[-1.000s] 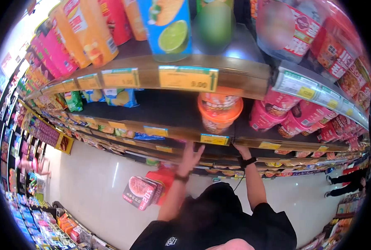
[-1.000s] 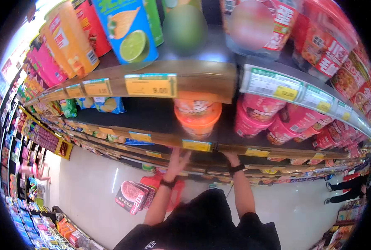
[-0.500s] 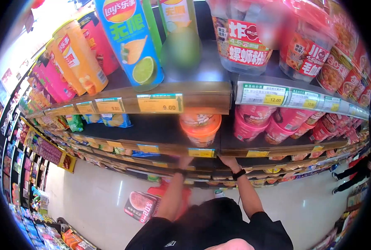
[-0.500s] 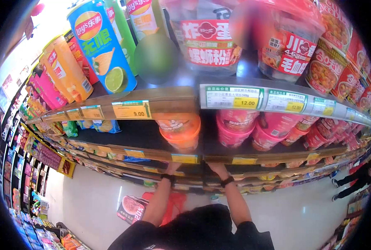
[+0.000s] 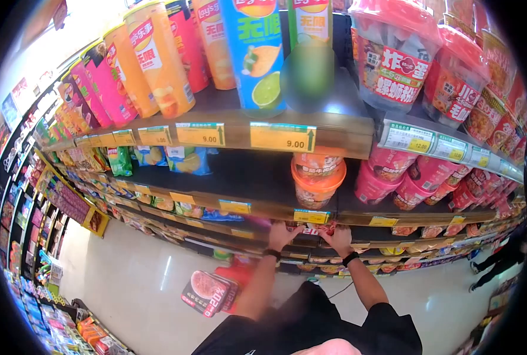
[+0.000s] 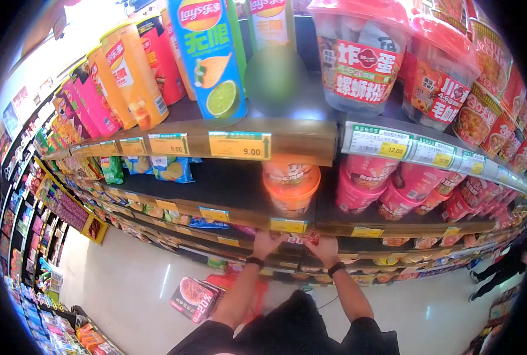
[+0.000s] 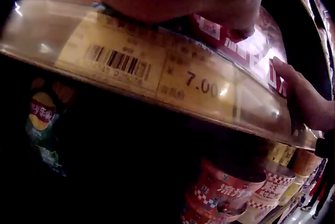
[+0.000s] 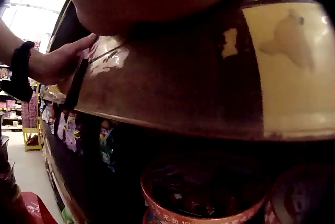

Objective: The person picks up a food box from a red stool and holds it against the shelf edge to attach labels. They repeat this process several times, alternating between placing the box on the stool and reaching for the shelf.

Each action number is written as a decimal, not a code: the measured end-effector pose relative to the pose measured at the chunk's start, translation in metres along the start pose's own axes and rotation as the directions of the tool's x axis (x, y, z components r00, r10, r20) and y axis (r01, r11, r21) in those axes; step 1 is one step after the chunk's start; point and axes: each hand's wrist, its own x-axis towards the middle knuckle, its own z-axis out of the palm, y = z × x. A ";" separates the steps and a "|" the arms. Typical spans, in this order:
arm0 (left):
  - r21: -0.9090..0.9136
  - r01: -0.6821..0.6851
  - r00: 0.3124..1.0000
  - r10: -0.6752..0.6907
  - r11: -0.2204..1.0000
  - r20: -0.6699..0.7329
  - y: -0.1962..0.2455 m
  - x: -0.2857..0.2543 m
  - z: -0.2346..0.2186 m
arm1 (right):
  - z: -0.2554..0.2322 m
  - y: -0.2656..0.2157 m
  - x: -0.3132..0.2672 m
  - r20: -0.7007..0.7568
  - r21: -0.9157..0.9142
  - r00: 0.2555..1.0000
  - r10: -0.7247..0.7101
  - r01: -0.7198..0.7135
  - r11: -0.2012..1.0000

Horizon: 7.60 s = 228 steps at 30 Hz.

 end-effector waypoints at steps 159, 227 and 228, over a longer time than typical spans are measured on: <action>-0.755 0.130 0.495 -0.702 0.642 -0.512 -0.115 -0.386 -0.148 | 0.172 -0.269 -0.162 0.721 0.691 0.381 -0.578 -0.445 0.569; -0.625 0.080 0.902 0.211 0.776 0.377 0.118 -0.058 0.031 | -0.086 0.046 -0.067 -0.073 0.607 0.889 0.452 -0.320 0.727; -0.631 0.099 0.889 0.216 0.769 0.403 0.126 -0.052 0.032 | -0.088 0.052 -0.061 -0.086 0.590 0.892 0.443 -0.313 0.744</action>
